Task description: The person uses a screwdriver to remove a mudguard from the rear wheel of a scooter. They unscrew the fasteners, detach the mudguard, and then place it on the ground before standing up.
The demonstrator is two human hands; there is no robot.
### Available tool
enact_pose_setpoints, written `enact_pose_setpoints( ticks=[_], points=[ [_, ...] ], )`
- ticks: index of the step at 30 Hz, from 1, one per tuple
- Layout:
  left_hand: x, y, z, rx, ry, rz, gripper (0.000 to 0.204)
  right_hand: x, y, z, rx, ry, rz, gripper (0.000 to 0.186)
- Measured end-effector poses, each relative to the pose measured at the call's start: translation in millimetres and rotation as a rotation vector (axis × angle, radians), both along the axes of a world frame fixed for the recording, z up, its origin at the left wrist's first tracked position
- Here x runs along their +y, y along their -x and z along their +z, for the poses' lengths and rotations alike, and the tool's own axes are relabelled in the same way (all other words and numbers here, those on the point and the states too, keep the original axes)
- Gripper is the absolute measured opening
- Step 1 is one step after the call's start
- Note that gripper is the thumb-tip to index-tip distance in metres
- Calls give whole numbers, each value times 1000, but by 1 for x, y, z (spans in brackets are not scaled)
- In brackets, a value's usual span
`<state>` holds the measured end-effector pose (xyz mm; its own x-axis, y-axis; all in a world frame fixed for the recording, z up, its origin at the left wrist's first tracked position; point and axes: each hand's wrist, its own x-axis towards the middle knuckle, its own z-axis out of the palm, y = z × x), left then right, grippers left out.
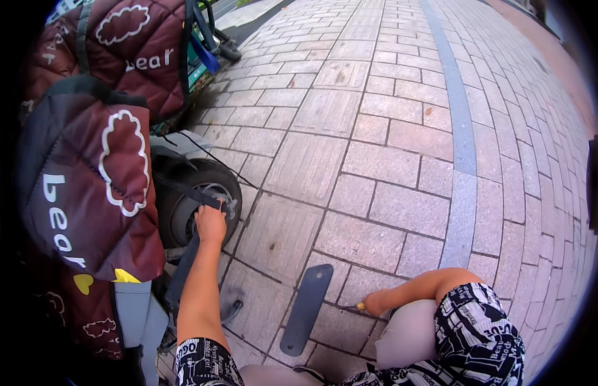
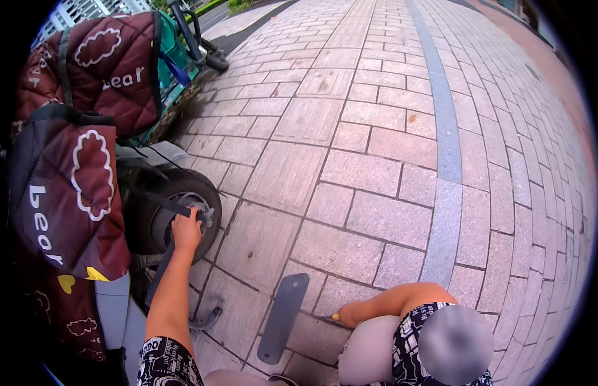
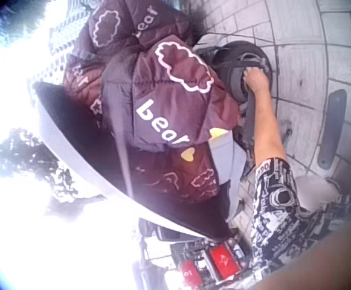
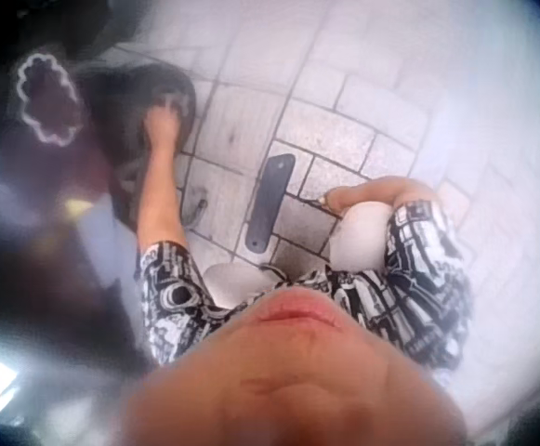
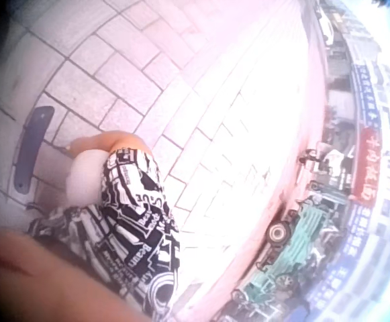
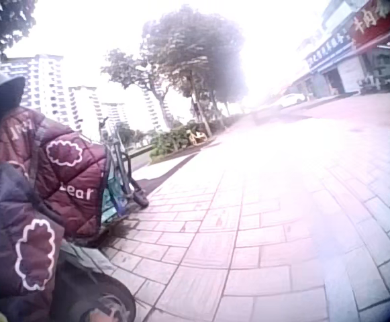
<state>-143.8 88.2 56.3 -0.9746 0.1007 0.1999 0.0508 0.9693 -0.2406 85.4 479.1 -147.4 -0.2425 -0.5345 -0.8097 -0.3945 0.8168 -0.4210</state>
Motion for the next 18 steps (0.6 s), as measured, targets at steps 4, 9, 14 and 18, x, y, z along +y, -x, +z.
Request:
enact_pose_setpoints(
  ticks=[4,9,14,18],
  points=[
    [6,-2,12,-136,-109,73,55,11,-6,-12,29,47,-28,29],
    [-4,-64,13,76,-141,-87,65,22,-14,-51,80,39,69,27],
    [-42,-142,7,260,-165,90,68,40,-15,-47,84,33,140,25],
    [-81,-195,-15,375,-91,219,66,70,-7,-33,104,-49,199,25]
  ],
)
